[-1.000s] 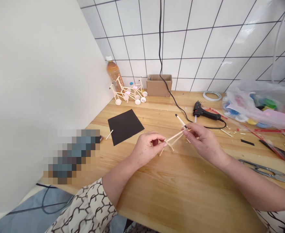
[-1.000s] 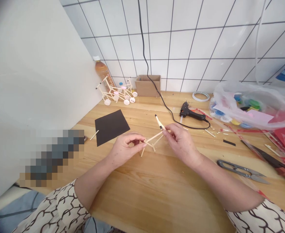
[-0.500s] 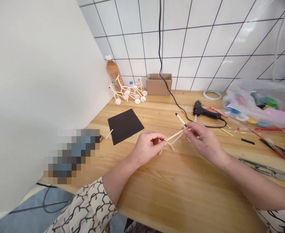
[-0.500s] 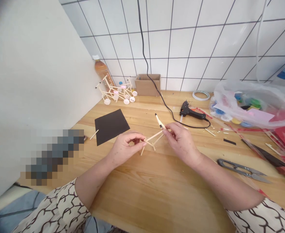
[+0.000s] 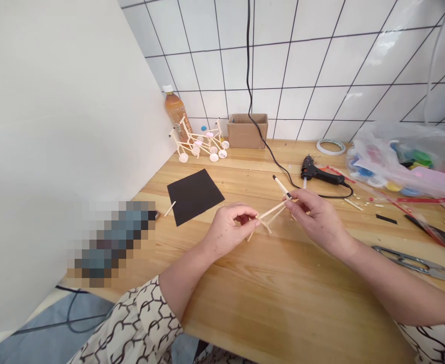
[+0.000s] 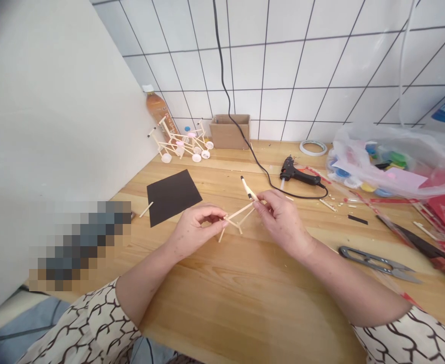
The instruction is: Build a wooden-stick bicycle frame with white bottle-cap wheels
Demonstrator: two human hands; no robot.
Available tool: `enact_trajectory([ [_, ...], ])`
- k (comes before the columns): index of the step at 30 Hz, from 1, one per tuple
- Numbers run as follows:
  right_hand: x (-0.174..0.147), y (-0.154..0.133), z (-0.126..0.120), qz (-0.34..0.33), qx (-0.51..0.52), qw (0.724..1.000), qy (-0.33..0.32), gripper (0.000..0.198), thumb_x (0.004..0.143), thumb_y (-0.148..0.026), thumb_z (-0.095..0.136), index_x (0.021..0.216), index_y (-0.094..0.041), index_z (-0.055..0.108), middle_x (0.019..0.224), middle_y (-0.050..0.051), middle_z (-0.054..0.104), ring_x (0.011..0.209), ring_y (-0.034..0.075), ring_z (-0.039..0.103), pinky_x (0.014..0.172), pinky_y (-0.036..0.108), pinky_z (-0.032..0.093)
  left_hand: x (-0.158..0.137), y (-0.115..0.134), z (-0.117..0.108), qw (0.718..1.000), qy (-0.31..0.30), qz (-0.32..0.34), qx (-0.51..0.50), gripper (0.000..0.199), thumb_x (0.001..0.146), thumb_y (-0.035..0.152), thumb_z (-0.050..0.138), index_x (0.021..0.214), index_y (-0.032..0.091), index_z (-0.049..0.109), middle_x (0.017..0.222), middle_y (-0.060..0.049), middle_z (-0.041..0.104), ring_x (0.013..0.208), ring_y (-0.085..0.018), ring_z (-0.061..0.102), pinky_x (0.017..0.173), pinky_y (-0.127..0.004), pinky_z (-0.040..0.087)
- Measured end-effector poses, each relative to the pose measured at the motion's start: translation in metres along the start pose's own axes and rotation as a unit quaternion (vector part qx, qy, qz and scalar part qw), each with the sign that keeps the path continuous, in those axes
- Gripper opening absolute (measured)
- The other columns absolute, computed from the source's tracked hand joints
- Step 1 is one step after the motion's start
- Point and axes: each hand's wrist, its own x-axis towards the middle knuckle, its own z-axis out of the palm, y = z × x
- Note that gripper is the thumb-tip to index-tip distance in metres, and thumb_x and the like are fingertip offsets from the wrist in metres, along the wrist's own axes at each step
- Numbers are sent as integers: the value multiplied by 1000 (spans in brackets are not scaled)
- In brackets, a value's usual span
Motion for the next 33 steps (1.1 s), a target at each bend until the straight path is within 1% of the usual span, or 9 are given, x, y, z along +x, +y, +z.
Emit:
enact_trajectory([
  [4,0,0,0,5,-4,1000,-4,17,87,-31,49,82,-18,59,68,2,55,57,13,51,52,25,39,0,0,0,1000,-3,-7,0,6,68,14,68,74,13,70,70,-5,69,59,-11,61,56,-21,51],
  [10,0,1,0,8,-4,1000,-4,16,87,-31,49,82,-19,59,68,2,56,58,13,52,53,25,41,0,0,0,1000,-6,1,4,5,70,15,68,75,14,70,70,-4,70,59,-11,62,57,-22,52],
  [16,0,-1,-1,12,-4,1000,-5,17,87,-30,49,82,-18,60,68,2,56,57,12,50,52,24,39,0,0,0,1000,-10,-4,3,6,70,15,68,76,14,70,70,-4,70,60,-11,62,57,-22,52],
  [23,0,-1,-1,2,5,1000,-1,16,87,-30,49,82,-19,59,70,2,57,57,12,52,52,24,40,0,-2,0,1000,-10,5,1,7,70,15,68,76,13,70,71,-5,70,60,-11,62,57,-22,52],
  [33,0,-1,-1,4,-8,1000,-1,16,87,-31,49,81,-19,59,67,2,57,56,13,51,51,25,40,-1,-3,1,1000,-11,18,10,6,71,16,67,77,14,69,74,-6,70,61,-12,62,58,-24,52],
])
